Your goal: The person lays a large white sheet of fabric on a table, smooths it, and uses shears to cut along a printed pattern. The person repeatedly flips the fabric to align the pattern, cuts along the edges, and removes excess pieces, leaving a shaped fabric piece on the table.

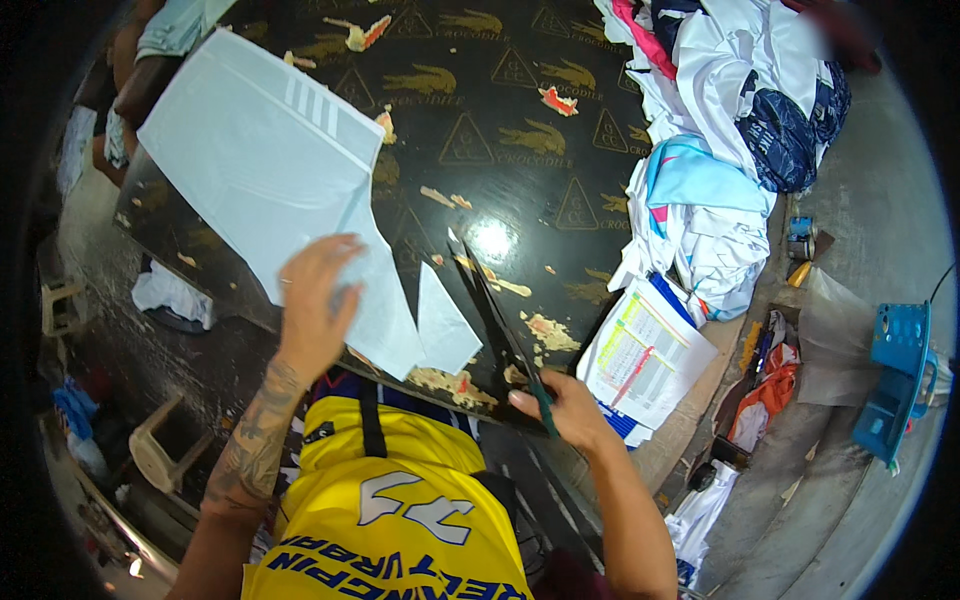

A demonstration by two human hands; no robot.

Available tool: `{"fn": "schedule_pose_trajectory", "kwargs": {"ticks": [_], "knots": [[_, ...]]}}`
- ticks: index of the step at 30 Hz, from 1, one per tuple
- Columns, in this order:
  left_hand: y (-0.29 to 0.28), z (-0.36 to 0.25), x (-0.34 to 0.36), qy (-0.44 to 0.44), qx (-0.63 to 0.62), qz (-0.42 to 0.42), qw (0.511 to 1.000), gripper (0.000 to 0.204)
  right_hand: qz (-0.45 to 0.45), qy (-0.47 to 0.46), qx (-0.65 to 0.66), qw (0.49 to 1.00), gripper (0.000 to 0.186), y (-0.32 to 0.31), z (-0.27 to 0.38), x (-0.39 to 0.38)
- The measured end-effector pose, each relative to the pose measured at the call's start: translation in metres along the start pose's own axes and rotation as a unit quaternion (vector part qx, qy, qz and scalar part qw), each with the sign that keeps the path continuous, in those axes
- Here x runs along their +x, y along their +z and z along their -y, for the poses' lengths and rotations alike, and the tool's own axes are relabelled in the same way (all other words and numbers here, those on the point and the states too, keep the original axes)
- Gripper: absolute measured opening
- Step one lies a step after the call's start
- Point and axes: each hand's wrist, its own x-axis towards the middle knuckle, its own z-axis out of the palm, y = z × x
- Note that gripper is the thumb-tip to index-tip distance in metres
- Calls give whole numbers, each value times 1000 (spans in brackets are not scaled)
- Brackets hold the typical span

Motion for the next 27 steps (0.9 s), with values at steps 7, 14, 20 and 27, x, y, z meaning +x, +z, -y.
{"fn": "schedule_pose_trajectory", "kwargs": {"ticks": [7,14,20,27], "knots": [[-59,123,72,-64,126,47,989,24,24,-35,83,996,53,50,32,-30],[-62,106,71,-63,-34,217,974,11,31,-46,125,991,59,105,98,16],[-46,78,72,-80,-165,254,950,17,24,-11,135,991,57,115,132,35],[-28,72,67,-33,-178,248,952,14,-7,18,118,993,60,116,154,46]]}}
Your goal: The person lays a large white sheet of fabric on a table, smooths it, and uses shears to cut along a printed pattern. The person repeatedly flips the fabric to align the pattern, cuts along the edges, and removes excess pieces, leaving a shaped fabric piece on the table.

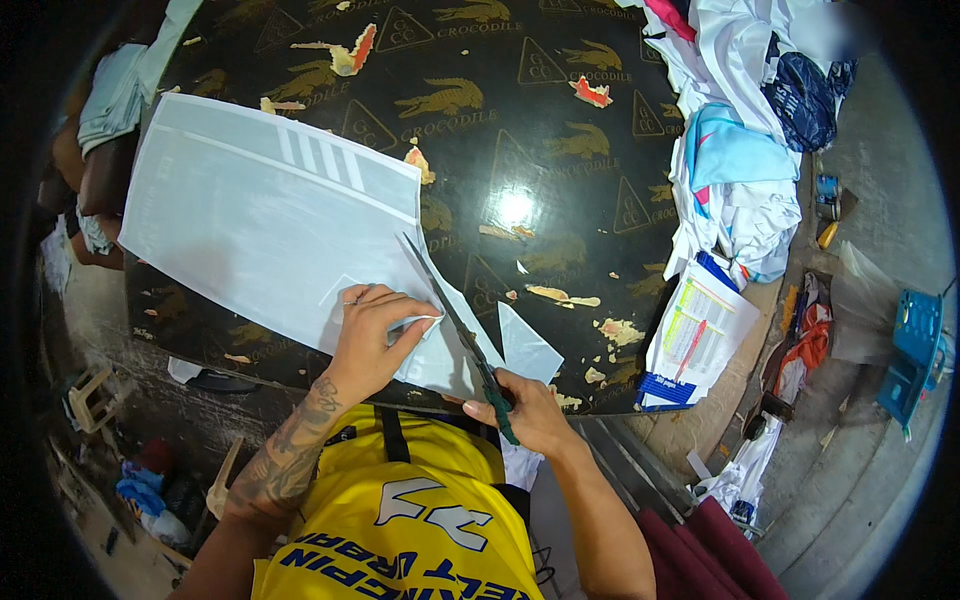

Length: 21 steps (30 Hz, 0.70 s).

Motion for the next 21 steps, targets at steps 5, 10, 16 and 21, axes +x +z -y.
{"fn": "schedule_pose_trajectory", "kwargs": {"ticks": [5,10,16,21], "knots": [[10,-1,3,9,14,-23,1000,13,-9,-4,15,1000,60,5,4,5],[-9,-3,6,27,77,-33,996,16,-5,28,22,999,59,13,1,4],[-65,34,80,49,246,-115,961,30,3,2,37,999,59,8,-3,-1],[-69,42,99,104,204,-98,968,30,5,-16,31,999,49,4,-2,0]]}}
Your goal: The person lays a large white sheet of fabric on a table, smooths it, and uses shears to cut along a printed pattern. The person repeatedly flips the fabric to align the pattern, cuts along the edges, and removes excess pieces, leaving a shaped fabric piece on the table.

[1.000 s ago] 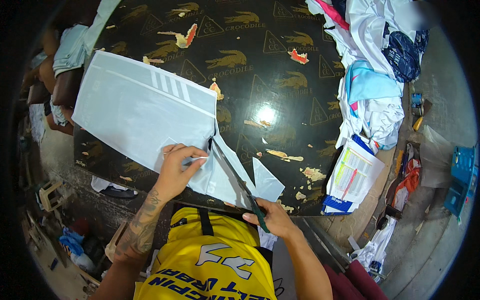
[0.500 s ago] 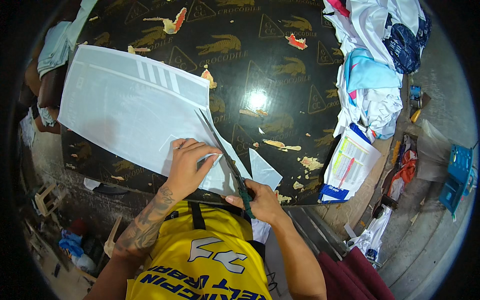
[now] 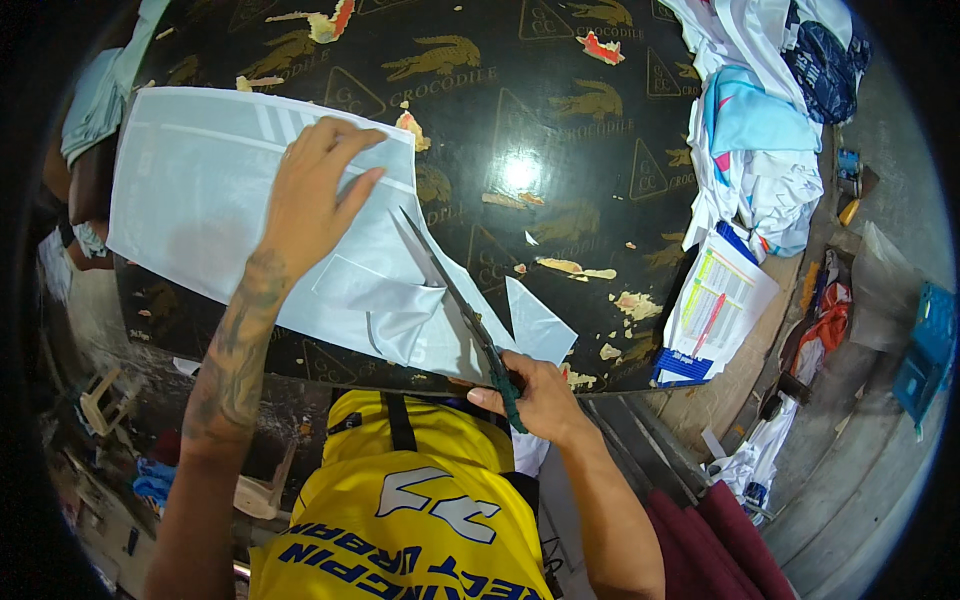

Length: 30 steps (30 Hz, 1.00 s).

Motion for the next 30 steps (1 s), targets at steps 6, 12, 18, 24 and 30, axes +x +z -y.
{"fn": "schedule_pose_trajectory", "kwargs": {"ticks": [6,12,18,24,30], "knots": [[-10,-42,-72,-31,-15,45,998,27,-12,25,29,999,48,5,8,3],[2,-51,-95,-15,-37,46,998,26,-15,46,-11,999,49,11,10,5],[4,-46,-95,-14,-79,84,993,27,-25,35,20,999,50,23,3,9],[3,-40,-96,-1,-81,108,991,28,-40,44,28,998,56,32,12,11],[0,-37,-92,8,-89,124,988,29,-50,56,49,996,56,38,31,13]]}}
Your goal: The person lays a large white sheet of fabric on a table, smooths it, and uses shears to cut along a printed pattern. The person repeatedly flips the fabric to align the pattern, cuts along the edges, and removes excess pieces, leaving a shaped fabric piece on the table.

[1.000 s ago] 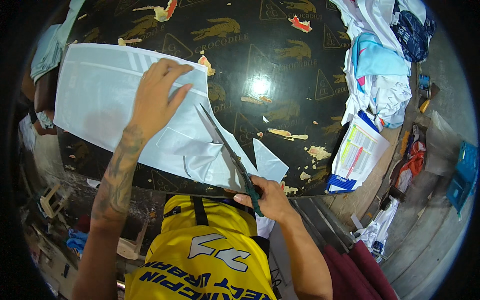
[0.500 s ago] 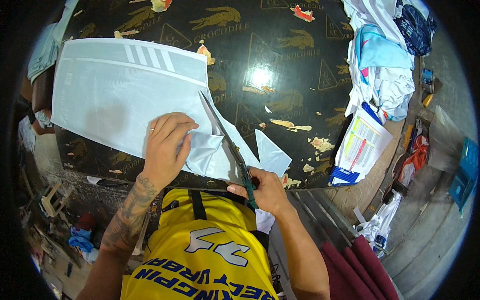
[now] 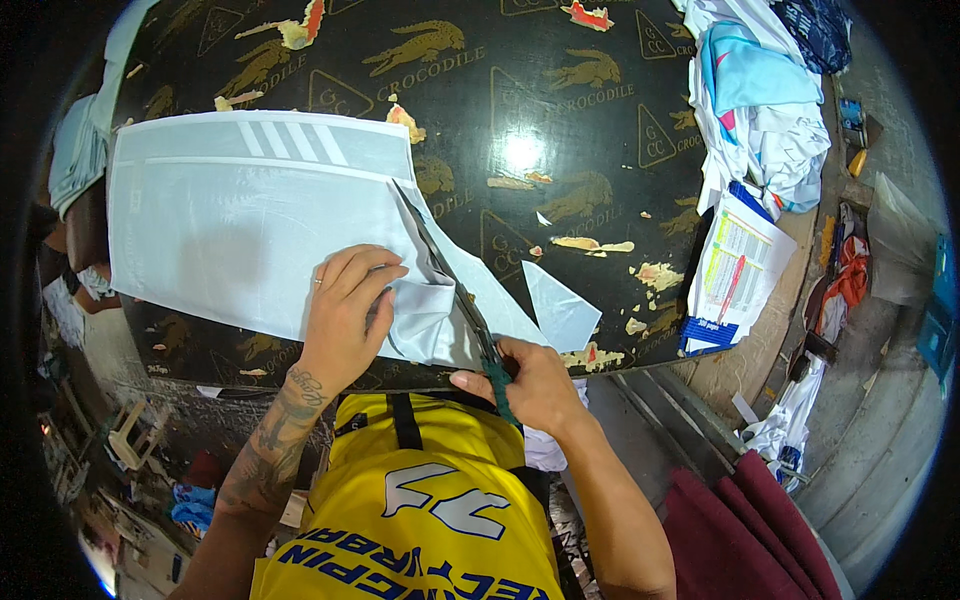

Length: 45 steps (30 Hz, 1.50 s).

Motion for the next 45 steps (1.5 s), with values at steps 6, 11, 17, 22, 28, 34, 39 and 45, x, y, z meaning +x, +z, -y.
{"fn": "schedule_pose_trajectory", "kwargs": {"ticks": [6,11,17,22,28,34,39,45], "knots": [[-3,3,2,4,-6,18,1000,29,5,36,21,999,59,9,10,8],[-5,7,3,5,-21,27,999,29,-22,-3,35,999,61,19,18,12],[-10,9,6,4,-36,45,998,30,-23,5,78,997,63,30,31,17],[-14,13,7,1,-51,63,997,31,-26,8,100,995,63,35,44,21],[-15,15,10,0,-58,68,996,31,-28,26,118,992,62,37,60,29],[-14,15,11,4,-65,56,996,35,-26,42,101,994,51,37,65,39],[-16,8,10,27,-30,69,997,36,-101,-44,144,983,50,13,55,46],[-47,19,61,-91,71,-127,985,29,-168,-73,184,966,43,-64,-4,-11]]}}
